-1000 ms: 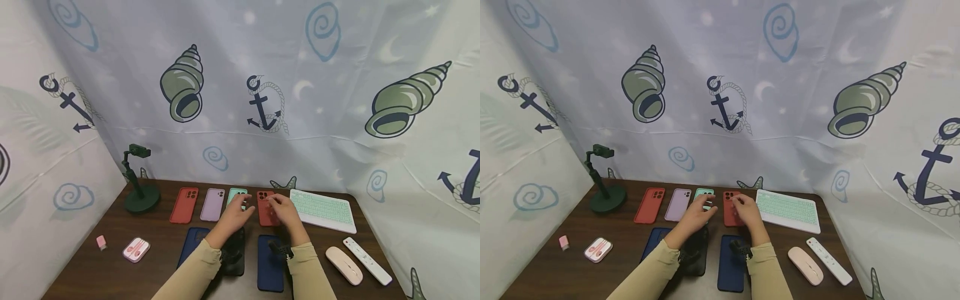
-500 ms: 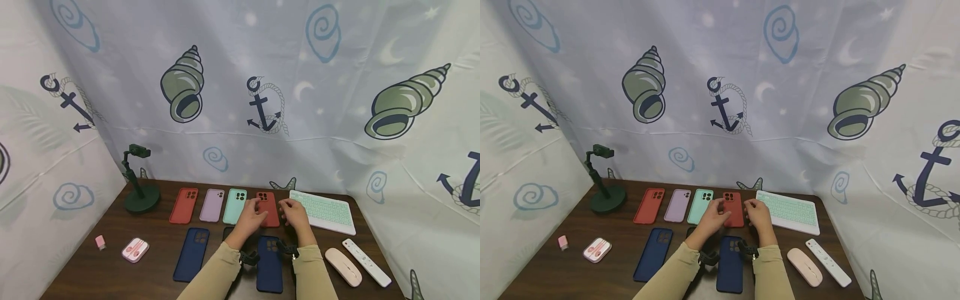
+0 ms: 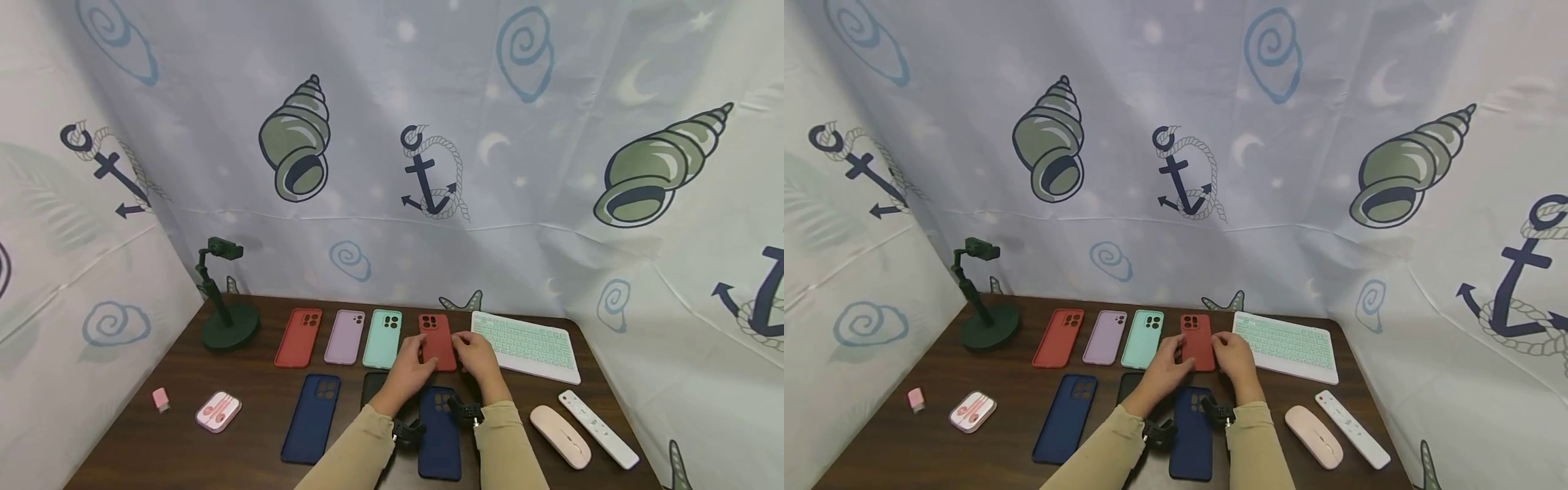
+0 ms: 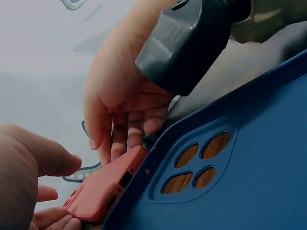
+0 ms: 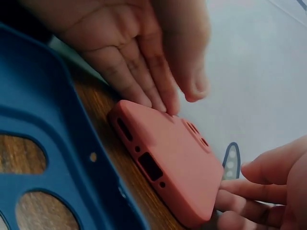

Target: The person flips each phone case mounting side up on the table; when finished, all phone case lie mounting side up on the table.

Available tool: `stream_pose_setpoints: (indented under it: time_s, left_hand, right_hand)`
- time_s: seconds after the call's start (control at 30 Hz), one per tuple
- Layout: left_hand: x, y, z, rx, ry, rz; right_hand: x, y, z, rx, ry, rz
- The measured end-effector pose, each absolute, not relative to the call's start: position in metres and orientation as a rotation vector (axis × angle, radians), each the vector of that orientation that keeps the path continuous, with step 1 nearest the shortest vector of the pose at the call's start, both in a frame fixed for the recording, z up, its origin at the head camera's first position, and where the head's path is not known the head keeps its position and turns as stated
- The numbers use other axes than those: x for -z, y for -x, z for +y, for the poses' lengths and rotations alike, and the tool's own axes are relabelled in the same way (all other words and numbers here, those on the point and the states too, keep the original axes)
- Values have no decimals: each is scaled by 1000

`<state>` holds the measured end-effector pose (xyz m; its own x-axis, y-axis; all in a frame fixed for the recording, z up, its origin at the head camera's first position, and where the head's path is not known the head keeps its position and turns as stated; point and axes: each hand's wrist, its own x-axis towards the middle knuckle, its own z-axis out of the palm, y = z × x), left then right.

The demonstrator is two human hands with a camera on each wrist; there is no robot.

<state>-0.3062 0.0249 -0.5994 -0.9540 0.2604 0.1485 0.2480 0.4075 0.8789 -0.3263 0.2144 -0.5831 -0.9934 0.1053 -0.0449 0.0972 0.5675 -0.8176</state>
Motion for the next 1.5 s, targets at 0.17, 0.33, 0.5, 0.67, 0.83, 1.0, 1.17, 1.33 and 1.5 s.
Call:
stream_pose_setpoints:
  time_s: [0.17, 0.33, 0.5, 0.67, 0.83, 1.0, 1.17, 1.33, 1.5]
  left_hand:
    - [599, 307, 24, -1597, -494, 2674]
    - [599, 309, 25, -1549, -493, 2705]
    - [600, 310, 25, -1535, -490, 2718]
    - [599, 310, 26, -1527, -488, 2721]
    - [598, 309, 26, -1518, -457, 2709]
    - [599, 308, 27, -1484, -438, 2728]
    - [601, 308, 28, -1485, -434, 2729]
    - [600, 307, 28, -1561, -437, 2700]
    - [601, 306, 30, -1580, -440, 2697]
  right_hand:
    - [586, 329, 216, -1447, 167, -2760]
    - [585, 331, 216, -1436, 167, -2744]
    - [585, 332, 217, -1437, 201, -2718]
    - [587, 333, 217, -1421, 183, -2687]
    - [587, 332, 218, -1436, 152, -2657]
    - [589, 331, 220, -1561, 104, -2567]
    - [593, 331, 220, -1773, -9, -2418]
    - [598, 332, 220, -1885, -123, -2354]
    - [583, 325, 218, -1901, -248, -2377]
